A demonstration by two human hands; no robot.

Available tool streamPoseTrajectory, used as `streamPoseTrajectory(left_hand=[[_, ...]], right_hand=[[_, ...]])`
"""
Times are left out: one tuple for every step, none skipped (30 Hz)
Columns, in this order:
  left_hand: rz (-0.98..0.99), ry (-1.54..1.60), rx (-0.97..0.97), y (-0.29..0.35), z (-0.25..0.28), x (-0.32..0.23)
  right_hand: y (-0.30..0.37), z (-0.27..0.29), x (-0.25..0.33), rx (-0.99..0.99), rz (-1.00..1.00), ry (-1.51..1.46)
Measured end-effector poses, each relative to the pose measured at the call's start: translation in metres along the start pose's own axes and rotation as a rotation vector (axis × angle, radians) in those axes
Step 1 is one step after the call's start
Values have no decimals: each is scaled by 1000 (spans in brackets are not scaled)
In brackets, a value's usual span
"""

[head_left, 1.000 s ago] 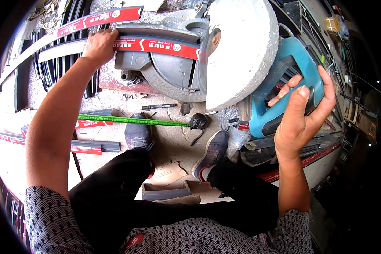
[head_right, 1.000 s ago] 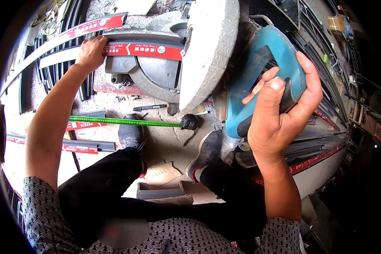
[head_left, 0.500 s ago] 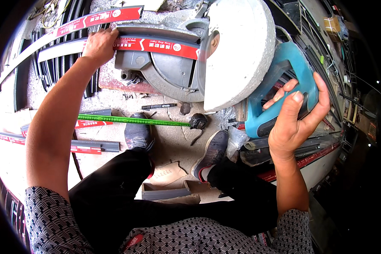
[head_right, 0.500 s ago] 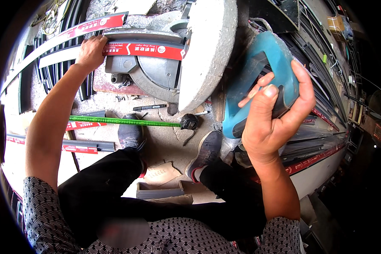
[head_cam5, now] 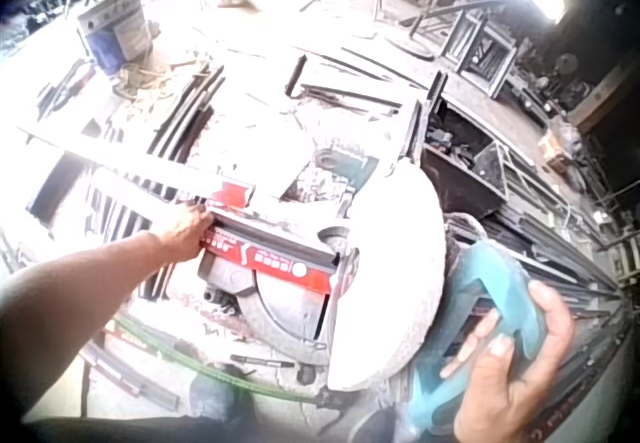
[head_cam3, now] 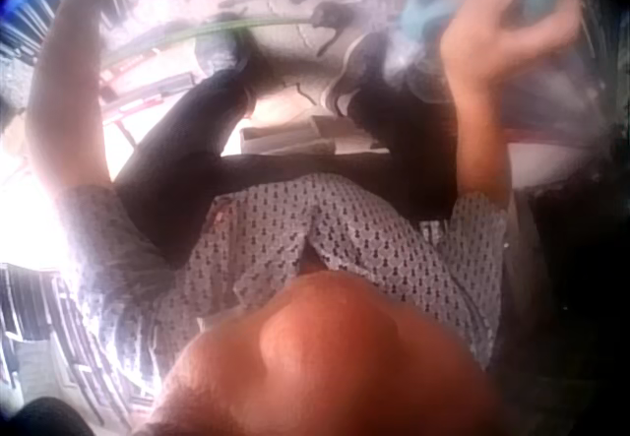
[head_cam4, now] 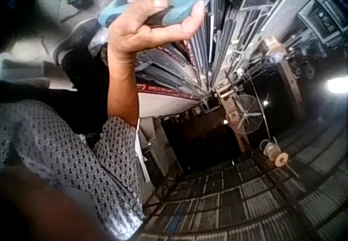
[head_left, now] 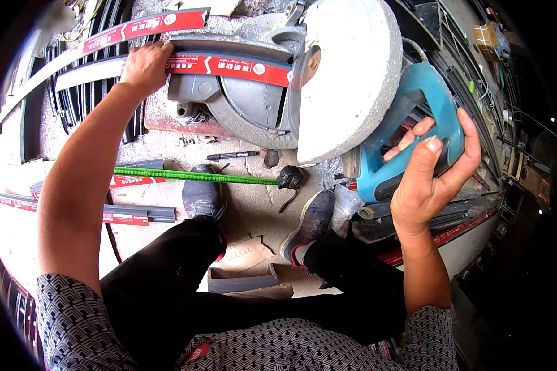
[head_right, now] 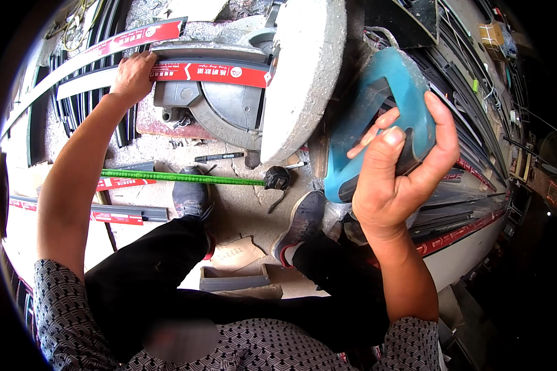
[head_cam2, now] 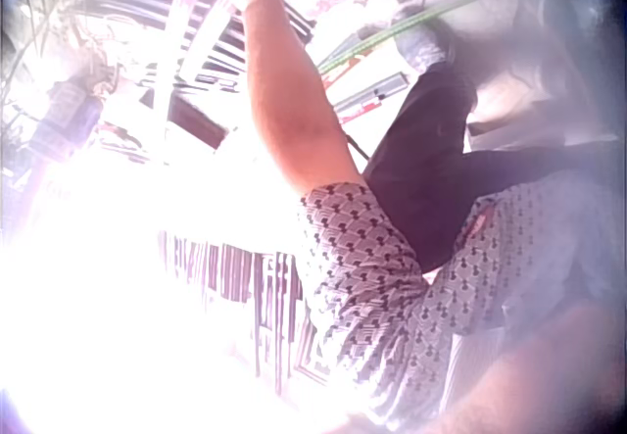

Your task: The person measures a metal window frame with a tape measure, then moves to a miter saw to measure and mark a metal profile. The person positions the profile on the saw and operates the blade to cut the material.

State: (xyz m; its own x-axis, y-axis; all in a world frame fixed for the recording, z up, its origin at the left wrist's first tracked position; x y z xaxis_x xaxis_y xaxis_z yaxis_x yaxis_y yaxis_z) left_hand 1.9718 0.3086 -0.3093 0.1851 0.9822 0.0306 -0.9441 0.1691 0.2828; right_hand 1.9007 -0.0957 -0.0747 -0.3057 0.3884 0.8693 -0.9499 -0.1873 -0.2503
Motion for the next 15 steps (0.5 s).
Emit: streamPoseTrajectory(left_hand=[[0, -2, 3, 0, -1, 0], [4, -3, 6, 0, -1, 1], [5, -4, 8, -1, -1, 1], [6, -4, 10, -2, -1, 1], [5, 0, 6, -2, -1, 0], [6, 3, 4, -1, 0, -1], [7, 5, 1, -1, 0, -1], [9, 5, 3, -1, 0, -1], [10, 6, 4, -1, 0, -1], [10, 7, 6, -1, -1, 0], [11, 6, 6, -1, -1, 0], [11, 5, 7, -1, -1, 0], [11, 4, 7, -1, -1, 0], [10, 5, 10, -1, -1, 0], [9, 5, 13, -1, -1, 0]], right_hand=[[0, 0, 0, -1, 2, -1], [0, 0, -1, 0, 1, -5], [0, 0, 0, -1, -1, -5], [0, 1, 0, -2, -2, -5], [1, 1, 0, -1, 1, -3], [1, 1, 0, 0, 5, -4], [1, 0, 0, 1, 9, -5], [1, 0, -1, 1, 9, -8], [1, 0, -1, 0, 8, -10], [1, 0, -1, -1, 8, -12], [1, 0, -1, -1, 6, -12], [1, 0, -1, -1, 5, -11], [1, 0, 0, -2, 3, -10], [1, 0, 0, -2, 3, -9], [0, 0, 0, -2, 4, -9]])
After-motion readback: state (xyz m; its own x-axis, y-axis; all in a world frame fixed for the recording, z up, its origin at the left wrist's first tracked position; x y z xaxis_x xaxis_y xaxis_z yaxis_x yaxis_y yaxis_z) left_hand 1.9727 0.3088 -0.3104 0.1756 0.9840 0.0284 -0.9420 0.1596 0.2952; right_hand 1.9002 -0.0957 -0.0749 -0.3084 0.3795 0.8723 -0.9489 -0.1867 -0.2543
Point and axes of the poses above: each hand's wrist, its own y-axis away from the middle knuckle, its own z-axis out of the back of the hand, x = y × z, the point moved 6 cm from there along -y, towards the middle knuckle, and after that the axes turned 10 degrees about x, right-handed, at the moved point
